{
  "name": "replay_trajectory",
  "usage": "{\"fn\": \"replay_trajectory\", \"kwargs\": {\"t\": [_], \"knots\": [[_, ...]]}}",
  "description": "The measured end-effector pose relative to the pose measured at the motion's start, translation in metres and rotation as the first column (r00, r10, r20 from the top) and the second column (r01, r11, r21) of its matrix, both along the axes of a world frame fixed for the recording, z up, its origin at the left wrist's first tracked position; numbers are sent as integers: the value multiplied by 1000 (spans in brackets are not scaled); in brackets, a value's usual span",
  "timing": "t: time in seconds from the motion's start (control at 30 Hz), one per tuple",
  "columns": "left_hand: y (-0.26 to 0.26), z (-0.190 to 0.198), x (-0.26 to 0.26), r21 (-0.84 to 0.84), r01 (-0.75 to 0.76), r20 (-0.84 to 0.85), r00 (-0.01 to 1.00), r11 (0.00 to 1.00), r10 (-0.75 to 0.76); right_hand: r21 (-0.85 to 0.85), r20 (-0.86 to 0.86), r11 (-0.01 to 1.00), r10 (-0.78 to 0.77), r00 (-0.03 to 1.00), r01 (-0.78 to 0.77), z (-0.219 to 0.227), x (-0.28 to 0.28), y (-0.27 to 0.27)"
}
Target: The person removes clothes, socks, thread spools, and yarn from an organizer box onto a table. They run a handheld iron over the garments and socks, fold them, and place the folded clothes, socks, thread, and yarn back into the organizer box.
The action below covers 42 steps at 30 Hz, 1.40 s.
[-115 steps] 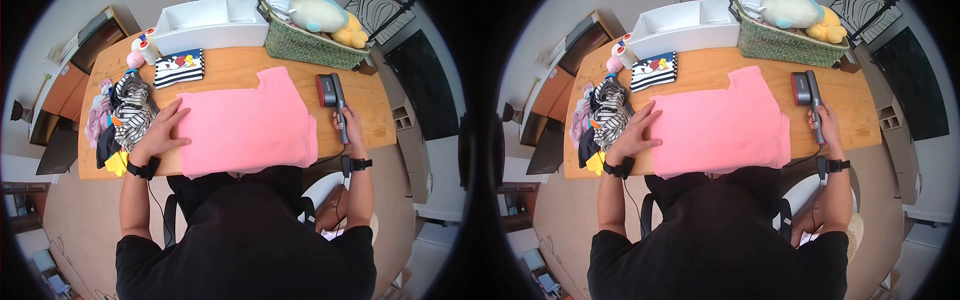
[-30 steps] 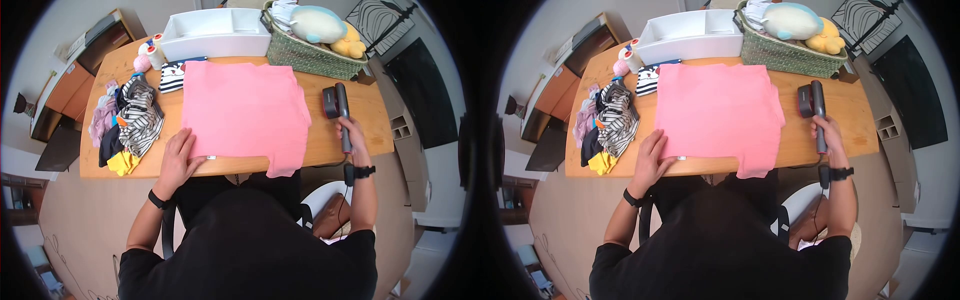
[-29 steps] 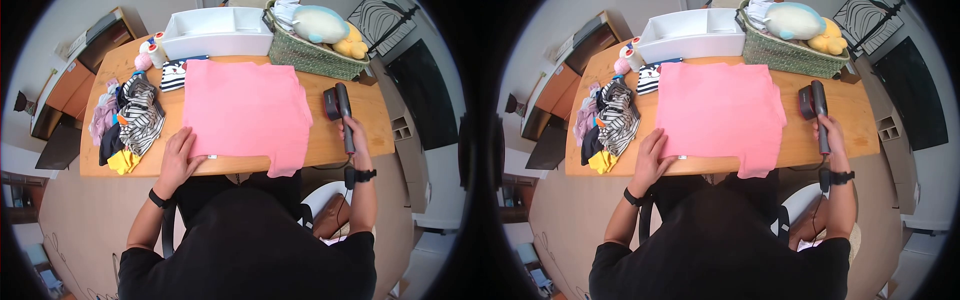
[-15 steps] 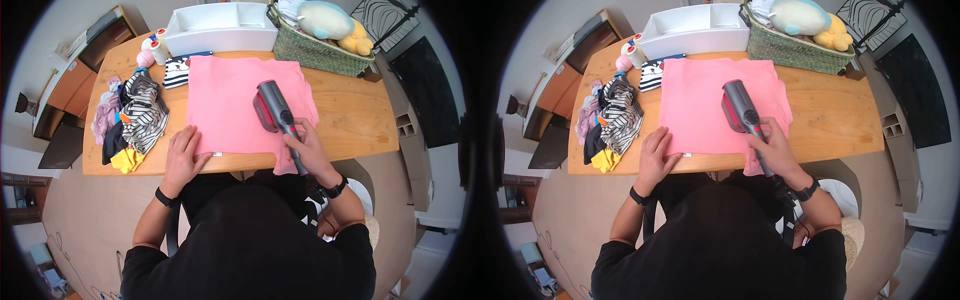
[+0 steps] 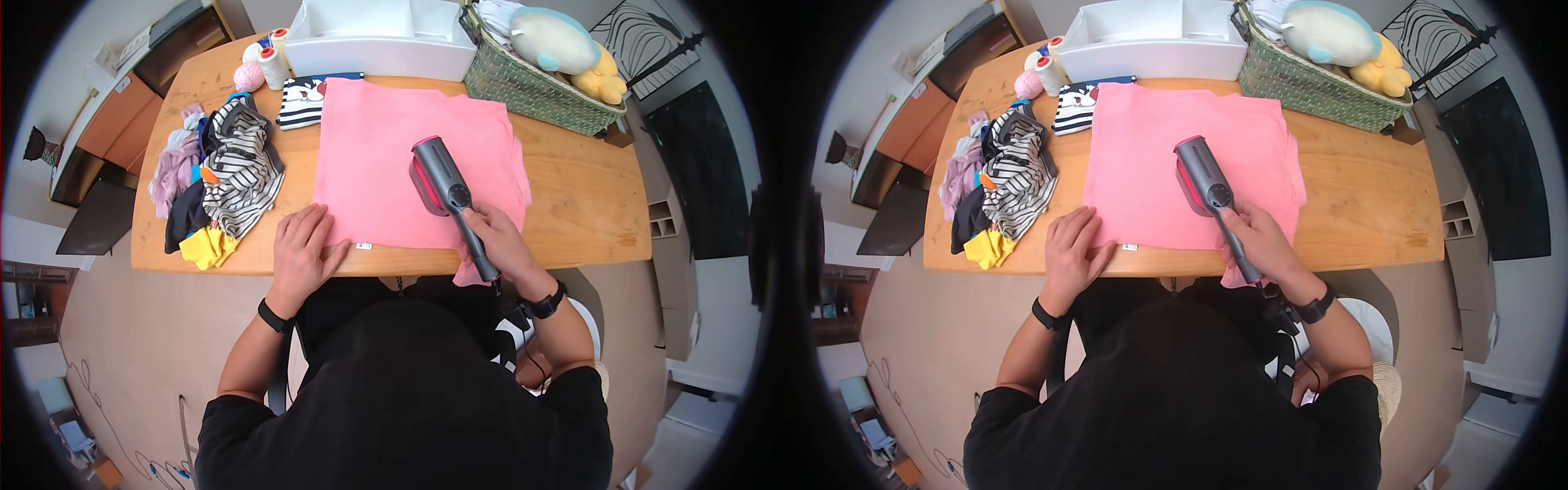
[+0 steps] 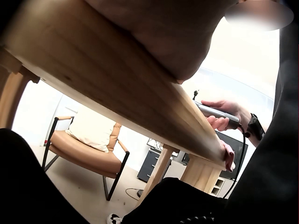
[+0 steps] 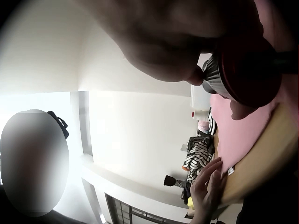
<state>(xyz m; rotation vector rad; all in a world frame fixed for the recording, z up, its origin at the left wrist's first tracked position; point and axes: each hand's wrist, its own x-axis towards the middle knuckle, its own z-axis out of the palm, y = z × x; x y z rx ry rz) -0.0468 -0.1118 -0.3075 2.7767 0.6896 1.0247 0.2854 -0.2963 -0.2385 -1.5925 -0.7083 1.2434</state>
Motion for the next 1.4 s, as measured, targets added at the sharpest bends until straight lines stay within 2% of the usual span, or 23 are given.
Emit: {"fn": "replay_trajectory", "kwargs": {"t": [0.07,0.2,0.27,0.37,0.47,0.6,0.67,0.77,1.1,1.27,1.4], "knots": [[0,0,0,2,-3,3,1000,1000,3,-101,-117,991,81,990,-93,-2,5,4],[0,0,1,0,-9,4,1000,1000,9,-89,-155,993,61,986,-75,1,-1,6],[0,0,0,0,-12,5,1000,1000,12,-68,-278,995,48,959,-69,-2,-3,7],[0,0,0,-5,-11,12,1000,1000,11,-7,-374,999,33,927,-38,-2,-14,1],[0,-1,0,-14,-9,12,1000,1000,9,-43,-422,999,3,907,-23,0,-18,-3],[1,-2,0,-9,-4,8,1000,1000,4,-37,-413,999,-13,911,-3,-7,-18,-5],[0,-1,0,-8,-5,8,1000,1000,5,-32,-317,999,-16,948,6,-9,-21,-5],[0,0,0,-11,-9,7,1000,1000,9,-60,-262,998,10,965,-27,-1,-24,0],[0,2,0,12,-7,36,999,1000,6,-18,-310,997,63,949,-72,-2,-45,30],[0,-3,-3,51,10,77,997,999,-14,-56,-217,988,126,968,-141,5,-63,56],[-1,-5,-5,72,6,110,994,997,-14,-51,-205,980,179,962,-193,-4,-73,71]]}}
